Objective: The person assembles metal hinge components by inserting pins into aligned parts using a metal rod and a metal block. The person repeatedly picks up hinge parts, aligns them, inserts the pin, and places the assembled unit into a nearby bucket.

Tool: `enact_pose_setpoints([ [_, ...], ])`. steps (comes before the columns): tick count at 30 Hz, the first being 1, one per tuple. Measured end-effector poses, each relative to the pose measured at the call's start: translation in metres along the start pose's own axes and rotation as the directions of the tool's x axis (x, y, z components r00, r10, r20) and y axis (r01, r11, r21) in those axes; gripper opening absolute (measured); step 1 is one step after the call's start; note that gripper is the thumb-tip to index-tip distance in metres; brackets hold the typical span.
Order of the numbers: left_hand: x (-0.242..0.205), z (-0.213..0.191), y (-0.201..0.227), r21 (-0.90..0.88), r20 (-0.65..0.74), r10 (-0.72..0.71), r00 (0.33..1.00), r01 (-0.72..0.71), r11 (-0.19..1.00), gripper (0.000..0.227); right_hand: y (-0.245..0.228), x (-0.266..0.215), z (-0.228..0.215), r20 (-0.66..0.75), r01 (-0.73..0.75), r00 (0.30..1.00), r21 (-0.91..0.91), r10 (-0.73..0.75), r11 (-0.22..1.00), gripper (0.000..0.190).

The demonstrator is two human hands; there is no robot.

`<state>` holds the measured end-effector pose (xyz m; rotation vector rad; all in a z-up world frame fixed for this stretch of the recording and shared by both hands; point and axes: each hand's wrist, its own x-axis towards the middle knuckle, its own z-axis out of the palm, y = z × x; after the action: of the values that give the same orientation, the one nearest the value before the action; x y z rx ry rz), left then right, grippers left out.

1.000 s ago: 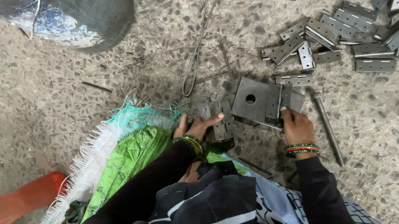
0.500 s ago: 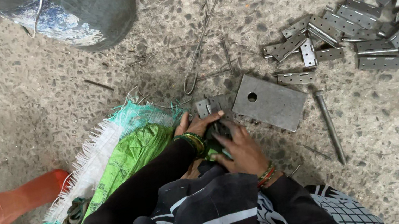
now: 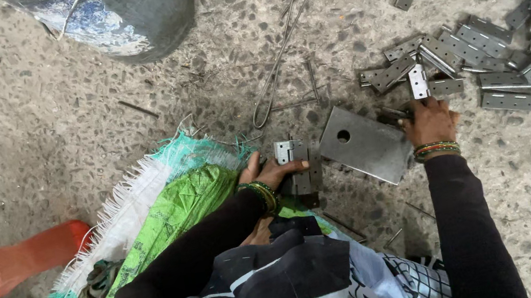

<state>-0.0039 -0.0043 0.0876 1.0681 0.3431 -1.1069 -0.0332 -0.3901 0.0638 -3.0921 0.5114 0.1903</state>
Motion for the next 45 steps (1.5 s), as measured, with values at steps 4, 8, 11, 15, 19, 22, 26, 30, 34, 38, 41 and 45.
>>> enact_pose_setpoints([
  [4, 0.000, -0.001, 0.012, 0.219, -0.106, 0.001, 0.994, 0.023, 0.975, 0.073, 0.001, -0.007, -0.017, 0.033, -0.183, 0.982, 0.444, 0.188, 0.877, 0.032],
  [8, 0.003, -0.013, -0.006, -0.222, 0.124, 0.034, 0.992, -0.006, 0.975, 0.078, -0.002, -0.048, -0.057, 0.014, -0.135, 0.967, 0.877, 0.256, 0.461, 0.039],
  [11, 0.026, -0.022, -0.014, 0.238, 0.038, 0.058, 0.998, -0.065, 0.969, 0.065, -0.012, -0.081, -0.096, 0.174, -0.170, 0.959, 0.985, 0.222, -0.038, 0.051],
  [15, 0.053, -0.045, -0.034, 0.165, 0.199, 0.163, 0.966, -0.197, 0.966, 0.064, -0.046, -0.097, -0.101, -0.438, 0.331, 0.853, 0.875, 0.284, 0.354, 0.052],
  [19, 0.059, -0.058, -0.046, 0.213, 0.077, 0.073, 0.994, -0.088, 0.973, 0.072, -0.076, -0.084, -0.065, -0.023, -0.194, 0.943, 0.772, 0.333, 0.605, 0.055],
  [22, 0.059, -0.057, -0.042, -0.035, -0.019, 0.091, 0.996, -0.091, 0.995, 0.083, -0.066, -0.085, -0.053, 0.292, -0.391, 0.889, 0.884, 0.352, 0.255, 0.058],
  [26, 0.046, -0.055, -0.048, -0.763, 0.175, -0.031, 0.984, 0.155, 0.627, 0.096, -0.056, -0.107, -0.047, -0.272, 0.178, 0.905, 0.940, 0.328, 0.289, 0.062],
  [30, 0.060, -0.066, -0.054, -0.607, 0.141, 0.006, 0.990, 0.081, 0.791, 0.087, -0.067, -0.097, -0.032, -0.080, -0.132, 0.930, 0.837, 0.358, 0.531, 0.061],
  [34, 0.076, -0.082, -0.074, -0.541, 0.193, 0.026, 0.981, 0.084, 0.837, 0.094, -0.074, -0.105, -0.017, 0.113, -0.247, 0.965, 0.694, 0.235, 0.676, 0.058],
  [38, 0.064, -0.063, -0.056, -0.600, 0.145, 0.060, 0.988, 0.039, 0.799, 0.088, -0.106, -0.113, -0.034, -0.021, -0.011, 0.999, 0.615, 0.031, 0.789, 0.037],
  [41, 0.036, -0.032, -0.029, 0.024, -0.096, -0.003, 0.995, 0.005, 1.000, 0.095, -0.147, -0.125, -0.051, -0.103, 0.098, 0.993, 0.479, -0.055, 0.872, 0.028],
  [45, 0.019, -0.007, -0.011, 0.287, -0.198, 0.022, 0.980, 0.036, 0.957, 0.104, -0.175, -0.141, -0.066, -0.266, 0.243, 0.953, 0.374, -0.148, 0.895, 0.028],
])
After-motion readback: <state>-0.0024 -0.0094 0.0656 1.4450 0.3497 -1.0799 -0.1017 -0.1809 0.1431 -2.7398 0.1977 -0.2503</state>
